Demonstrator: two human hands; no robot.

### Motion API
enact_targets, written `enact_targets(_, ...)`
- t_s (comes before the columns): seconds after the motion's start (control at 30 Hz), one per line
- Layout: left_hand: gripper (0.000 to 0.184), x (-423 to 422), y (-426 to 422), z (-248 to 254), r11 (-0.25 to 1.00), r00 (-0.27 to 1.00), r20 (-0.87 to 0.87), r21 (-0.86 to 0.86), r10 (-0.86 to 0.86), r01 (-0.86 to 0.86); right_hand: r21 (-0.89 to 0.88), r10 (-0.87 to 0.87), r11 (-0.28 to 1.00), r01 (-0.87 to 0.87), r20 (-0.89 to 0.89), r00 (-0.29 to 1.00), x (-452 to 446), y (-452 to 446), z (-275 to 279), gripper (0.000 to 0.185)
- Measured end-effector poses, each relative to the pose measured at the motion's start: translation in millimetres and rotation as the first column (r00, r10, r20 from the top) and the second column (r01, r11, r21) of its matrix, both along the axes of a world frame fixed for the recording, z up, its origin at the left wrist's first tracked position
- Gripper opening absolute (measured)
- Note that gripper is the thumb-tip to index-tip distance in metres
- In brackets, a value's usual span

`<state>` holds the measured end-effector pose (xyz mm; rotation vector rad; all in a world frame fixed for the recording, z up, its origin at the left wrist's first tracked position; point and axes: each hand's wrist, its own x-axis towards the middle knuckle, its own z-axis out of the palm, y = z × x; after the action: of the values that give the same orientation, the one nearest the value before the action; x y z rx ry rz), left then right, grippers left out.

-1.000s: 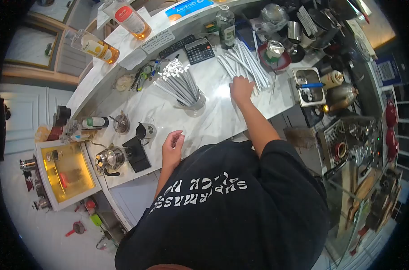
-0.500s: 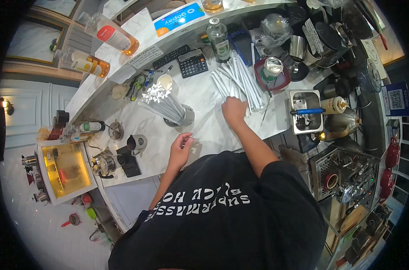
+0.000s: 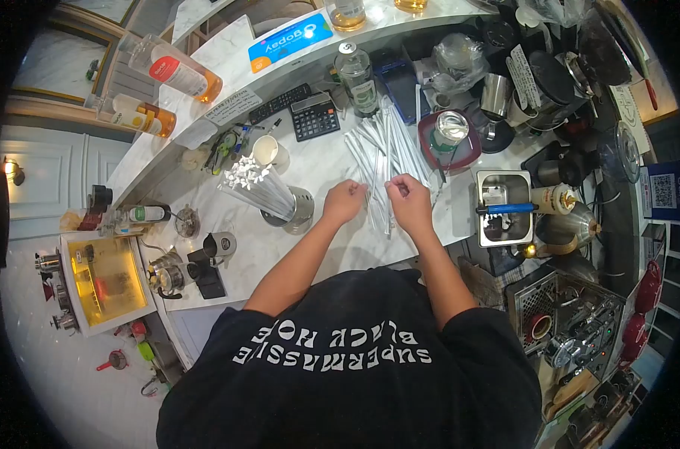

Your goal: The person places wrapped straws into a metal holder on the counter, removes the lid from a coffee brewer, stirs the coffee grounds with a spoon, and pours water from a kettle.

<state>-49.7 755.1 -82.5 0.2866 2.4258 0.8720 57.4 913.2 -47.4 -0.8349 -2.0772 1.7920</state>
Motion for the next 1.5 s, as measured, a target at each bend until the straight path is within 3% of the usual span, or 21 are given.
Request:
enact_targets(0.03,0.042,-6,11,0,1.0,1.0,0.001,-0.001,-0.004,0.004,-0.004,0.01,1.0,-0.01,0.014,1.0,0,1,2,0.016)
enact_targets(0.13,0.039,-19,32,-2,0.966,0.999,-0.009,-0.254,0.041,-0.042,-0.003,0.014,1.0,-0.014,0.017,1.0,2,0,5,0.016)
enact_targets(0.4,0.033,-25,49,-14,0.941,0.995,-0.098,-0.336,-0.003,-0.03,-0.018,0.029,0.999,-0.028,0.073,0.997,24,-6,8,0.017)
enact_targets(0.5,0.03,-25,45,-11,0.955,0.997,-0.067,-0.293,0.033,-0.051,0.004,0.033,0.999,-0.033,0.061,0.998,23,-6,13,0.017)
enact_targets(0.57,0.028,-21,35,-12,0.988,0.978,-0.203,-0.134,0.053,-0.081,0.026,0.023,0.999,-0.024,0.04,0.999,20,-2,20,0.017)
enact_targets(0.6,0.028,-17,28,-10,0.988,0.978,-0.203,-0.133,0.052,-0.081,0.037,0.024,0.999,-0.025,0.032,0.999,19,-1,24,0.017)
enact_targets(0.67,0.021,-11,12,-2,0.979,0.968,-0.203,0.168,0.148,-0.115,0.052,0.03,0.998,-0.031,0.017,0.999,15,0,27,0.017)
enact_targets(0.7,0.021,-5,5,9,0.978,0.966,-0.208,0.171,0.154,-0.119,0.069,0.03,0.997,-0.031,0.019,0.999,14,1,27,0.016)
enact_targets(0.8,0.012,17,-22,41,0.909,0.913,-0.358,0.415,0.196,-0.032,0.088,0.041,0.995,-0.042,0.014,0.999,11,-1,26,0.016)
enact_targets(0.9,0.011,43,-60,75,0.91,0.907,-0.396,0.413,0.141,0.039,0.12,0.085,0.989,-0.085,0.009,0.996,6,-13,18,0.016)
enact_targets(1.03,0.011,73,-112,94,0.883,0.902,-0.38,0.469,0.205,-0.003,0.184,0.186,0.964,-0.19,0.042,0.982,-9,-47,33,0.017)
enact_targets(1.27,0.006,88,-195,106,0.811,0.795,-0.354,0.517,0.493,-0.273,0.299,0.342,0.92,-0.254,-0.297,0.891,-58,-117,138,0.017)
enact_targets(1.37,0.005,81,-213,111,0.76,0.736,-0.357,0.567,0.575,-0.319,0.273,0.377,0.916,-0.293,-0.339,0.862,-73,-144,132,0.019)
enact_targets(1.5,0.006,62,-224,124,0.705,0.692,-0.37,0.651,0.619,-0.283,0.257,0.353,0.919,-0.298,-0.201,0.914,-66,-165,89,0.022)
